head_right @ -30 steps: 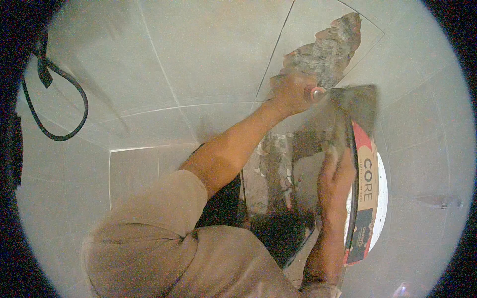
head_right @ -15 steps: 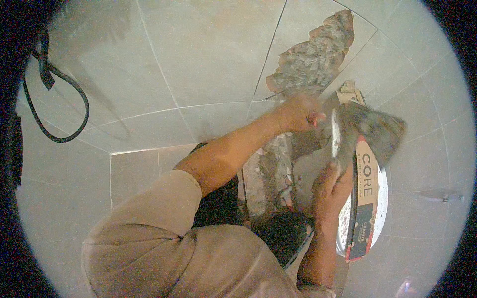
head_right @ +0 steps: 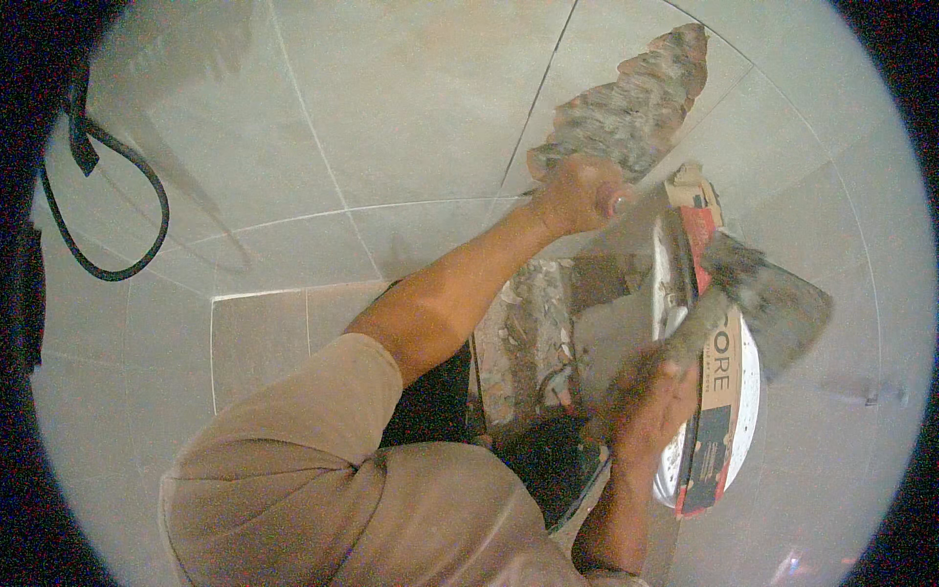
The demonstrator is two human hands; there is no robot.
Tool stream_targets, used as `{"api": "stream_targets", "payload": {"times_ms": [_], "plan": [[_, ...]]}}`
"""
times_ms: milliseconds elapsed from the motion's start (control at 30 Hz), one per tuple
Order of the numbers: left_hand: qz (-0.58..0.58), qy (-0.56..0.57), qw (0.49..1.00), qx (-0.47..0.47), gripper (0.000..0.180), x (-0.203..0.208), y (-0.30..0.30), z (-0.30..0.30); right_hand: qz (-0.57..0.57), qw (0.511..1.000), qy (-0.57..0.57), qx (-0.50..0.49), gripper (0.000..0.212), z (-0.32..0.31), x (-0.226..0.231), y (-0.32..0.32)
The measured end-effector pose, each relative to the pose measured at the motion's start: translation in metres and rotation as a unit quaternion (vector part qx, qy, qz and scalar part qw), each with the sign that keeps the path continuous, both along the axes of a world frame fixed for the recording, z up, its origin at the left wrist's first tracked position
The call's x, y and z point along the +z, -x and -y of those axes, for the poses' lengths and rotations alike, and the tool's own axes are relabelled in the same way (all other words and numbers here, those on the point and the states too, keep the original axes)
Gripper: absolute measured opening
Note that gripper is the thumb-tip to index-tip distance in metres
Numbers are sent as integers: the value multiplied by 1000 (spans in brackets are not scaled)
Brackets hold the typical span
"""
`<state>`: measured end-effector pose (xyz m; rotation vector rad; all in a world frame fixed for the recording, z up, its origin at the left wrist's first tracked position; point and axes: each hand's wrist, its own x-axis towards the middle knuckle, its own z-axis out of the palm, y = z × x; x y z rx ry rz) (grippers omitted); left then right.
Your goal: The person uses a hammer and a chisel to remove wall tiles in a bathroom. They repeatedly strike the chisel against the tiles to break them and pry them off the wall, creating a large hole in the tiled surface.
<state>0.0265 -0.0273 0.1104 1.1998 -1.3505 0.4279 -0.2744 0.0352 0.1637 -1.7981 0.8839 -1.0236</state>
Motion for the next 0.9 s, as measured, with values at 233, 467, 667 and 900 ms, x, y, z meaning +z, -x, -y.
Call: {"api": "stream_targets", "payload": {"times_ms": [233, 467, 667, 900], "plan": [[-34, 16, 999, 11, 25, 5, 1, -4, 271, 927, 202, 159, 37, 0, 25, -26], [-26, 29, 999, 21, 23, -8, -9, 5, -230, 961, 151, 41, 30, 25, -6, -39], [-74, 14, 997, 2, 24, -1, -3, 6, 334, 898, 70, 278, 43, 5, 59, -27], [18, 33, 999, 40, 24, -13, -14, 17, -169, 970, 176, 18, 31, 37, -21, -47]]}}
